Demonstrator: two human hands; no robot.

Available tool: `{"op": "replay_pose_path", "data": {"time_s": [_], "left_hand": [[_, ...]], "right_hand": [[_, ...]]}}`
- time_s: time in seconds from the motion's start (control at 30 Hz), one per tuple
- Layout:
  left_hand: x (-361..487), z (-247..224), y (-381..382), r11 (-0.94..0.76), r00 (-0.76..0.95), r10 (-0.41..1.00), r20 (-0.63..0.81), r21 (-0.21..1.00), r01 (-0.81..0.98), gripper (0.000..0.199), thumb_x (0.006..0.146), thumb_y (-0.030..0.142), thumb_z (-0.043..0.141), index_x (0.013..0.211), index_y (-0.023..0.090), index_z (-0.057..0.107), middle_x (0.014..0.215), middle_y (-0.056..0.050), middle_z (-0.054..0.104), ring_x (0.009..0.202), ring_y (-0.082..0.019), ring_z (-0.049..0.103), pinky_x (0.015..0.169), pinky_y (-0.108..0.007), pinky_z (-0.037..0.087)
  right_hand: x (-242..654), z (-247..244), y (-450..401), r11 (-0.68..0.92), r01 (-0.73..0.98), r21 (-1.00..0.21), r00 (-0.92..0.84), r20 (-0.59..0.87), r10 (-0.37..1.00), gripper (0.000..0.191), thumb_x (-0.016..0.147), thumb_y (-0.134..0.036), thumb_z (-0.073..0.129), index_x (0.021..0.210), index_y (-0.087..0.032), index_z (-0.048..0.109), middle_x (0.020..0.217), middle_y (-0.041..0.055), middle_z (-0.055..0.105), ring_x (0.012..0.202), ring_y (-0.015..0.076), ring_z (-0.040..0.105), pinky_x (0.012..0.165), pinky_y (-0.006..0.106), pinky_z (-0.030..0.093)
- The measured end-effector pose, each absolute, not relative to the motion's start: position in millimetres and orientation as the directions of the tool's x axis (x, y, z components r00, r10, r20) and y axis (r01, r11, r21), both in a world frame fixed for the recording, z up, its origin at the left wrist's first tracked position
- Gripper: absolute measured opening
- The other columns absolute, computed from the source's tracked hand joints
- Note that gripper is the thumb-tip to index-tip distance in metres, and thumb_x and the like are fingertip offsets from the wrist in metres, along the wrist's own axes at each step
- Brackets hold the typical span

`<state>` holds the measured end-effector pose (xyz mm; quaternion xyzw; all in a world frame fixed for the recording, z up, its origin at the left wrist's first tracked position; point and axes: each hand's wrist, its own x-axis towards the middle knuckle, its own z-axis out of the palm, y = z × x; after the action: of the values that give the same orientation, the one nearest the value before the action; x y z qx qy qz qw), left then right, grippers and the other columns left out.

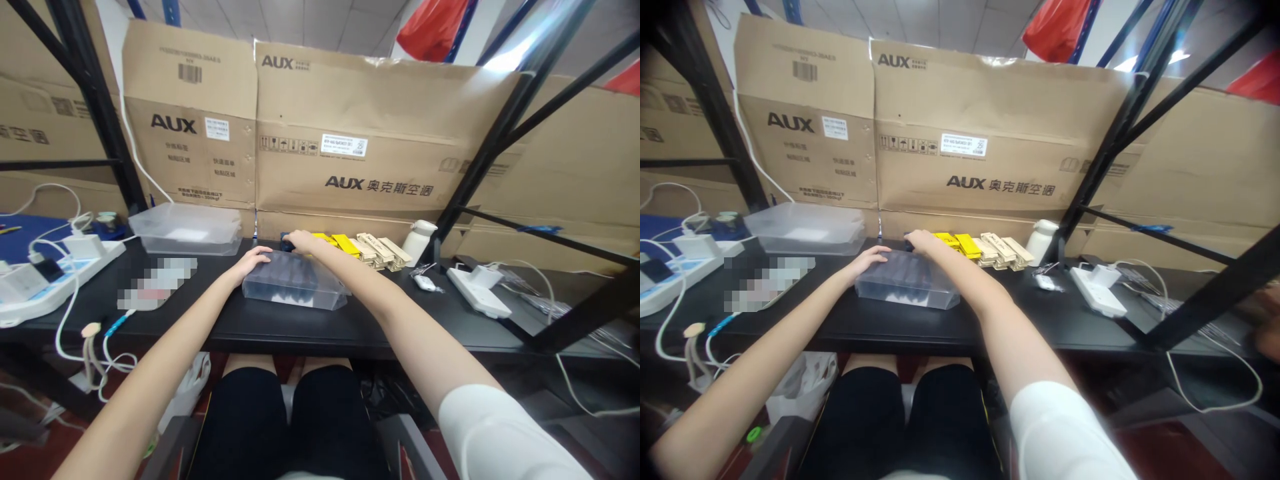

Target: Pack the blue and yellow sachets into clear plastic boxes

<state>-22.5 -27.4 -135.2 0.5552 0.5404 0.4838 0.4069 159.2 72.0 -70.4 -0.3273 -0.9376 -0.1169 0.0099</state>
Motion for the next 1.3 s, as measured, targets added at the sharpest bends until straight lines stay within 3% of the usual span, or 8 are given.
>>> {"op": "replay_pose_path", "data": {"time_s": [0.2,0.27,0.43,0.6,0.7,0.83,1.1,1.3], "left_hand": [[-21,-135,-24,-0.086,-0.040,0.994,0.097,0.973,0.214,0.022,0.089,0.023,0.062,0.109,0.013,0.063,0.103,-0.006,0.066,0.084,-0.018,0.064,0.076,-0.037,0.054],[-21,-134,-24,-0.087,-0.037,0.995,0.097,0.972,0.218,0.023,0.090,0.024,0.062,0.110,0.013,0.062,0.105,-0.007,0.065,0.085,-0.018,0.064,0.076,-0.037,0.054],[-21,-133,-26,-0.081,-0.026,0.996,0.090,0.970,0.229,0.024,0.090,0.025,0.061,0.111,0.013,0.062,0.104,-0.007,0.066,0.085,-0.018,0.065,0.076,-0.037,0.054],[-21,-135,-27,-0.086,-0.037,0.995,0.097,0.970,0.227,0.025,0.090,0.027,0.061,0.111,0.013,0.062,0.108,-0.008,0.066,0.090,-0.020,0.065,0.080,-0.039,0.054],[-20,-135,-28,-0.094,-0.045,0.993,0.106,0.971,0.222,0.025,0.090,0.027,0.062,0.111,0.013,0.063,0.109,-0.008,0.066,0.092,-0.021,0.065,0.082,-0.041,0.053],[-21,-135,-30,-0.121,-0.062,0.989,0.137,0.970,0.212,0.023,0.085,0.023,0.066,0.106,0.014,0.065,0.111,-0.007,0.066,0.098,-0.022,0.063,0.087,-0.042,0.050],[-23,-137,-30,-0.120,-0.070,0.988,0.140,0.965,0.232,0.024,0.083,0.019,0.066,0.106,0.015,0.066,0.111,-0.007,0.066,0.097,-0.022,0.063,0.088,-0.041,0.050],[-21,-135,-32,-0.101,-0.067,0.991,0.119,0.967,0.233,0.024,0.087,0.022,0.064,0.110,0.014,0.064,0.113,-0.008,0.065,0.094,-0.021,0.064,0.085,-0.041,0.051]], "right_hand": [[147,-75,76,0.719,0.650,0.247,-0.759,0.154,0.633,0.053,0.089,-0.008,0.046,0.141,-0.020,0.046,0.142,0.0182,0.050,0.115,0.0285,0.060,0.091,0.038,0.048],[144,-78,76,0.715,0.653,0.250,-0.757,0.178,0.629,0.049,0.091,-0.007,0.043,0.136,-0.022,0.051,0.150,0.0161,0.041,0.121,0.0298,0.056,0.096,0.041,0.046],[146,-73,78,0.735,0.641,0.220,-0.766,0.242,0.596,0.035,0.088,-0.005,0.045,0.114,-0.015,0.066,0.134,0.0191,0.055,0.113,0.0303,0.059,0.093,0.043,0.047],[175,-60,58,0.795,0.586,0.155,-0.757,0.453,0.470,0.050,0.089,-0.004,0.038,0.134,-0.019,0.052,0.149,0.0125,0.040,0.134,0.0237,0.042,0.106,0.037,0.038],[213,-71,31,0.824,0.561,0.082,-0.654,0.654,0.380,0.047,0.092,-0.014,0.039,0.137,-0.022,0.047,0.149,0.0115,0.037,0.136,0.0242,0.039,0.108,0.038,0.038],[273,-103,2,0.789,0.574,-0.220,-0.124,0.929,0.350,0.036,0.088,-0.023,0.045,0.122,-0.017,0.055,0.122,0.0158,0.054,0.121,0.0263,0.051,0.105,0.044,0.040],[329,-126,-1,0.548,0.578,-0.605,0.160,0.743,0.650,0.021,0.071,-0.024,0.053,0.090,-0.018,0.060,0.109,0.0131,0.058,0.111,0.0298,0.053,0.102,0.050,0.039],[332,-133,7,0.374,0.379,-0.846,0.207,0.472,0.857,0.015,0.064,-0.030,0.055,0.072,-0.020,0.061,0.068,0.0008,0.059,0.060,0.0178,0.056,0.060,0.033,0.052]]}}
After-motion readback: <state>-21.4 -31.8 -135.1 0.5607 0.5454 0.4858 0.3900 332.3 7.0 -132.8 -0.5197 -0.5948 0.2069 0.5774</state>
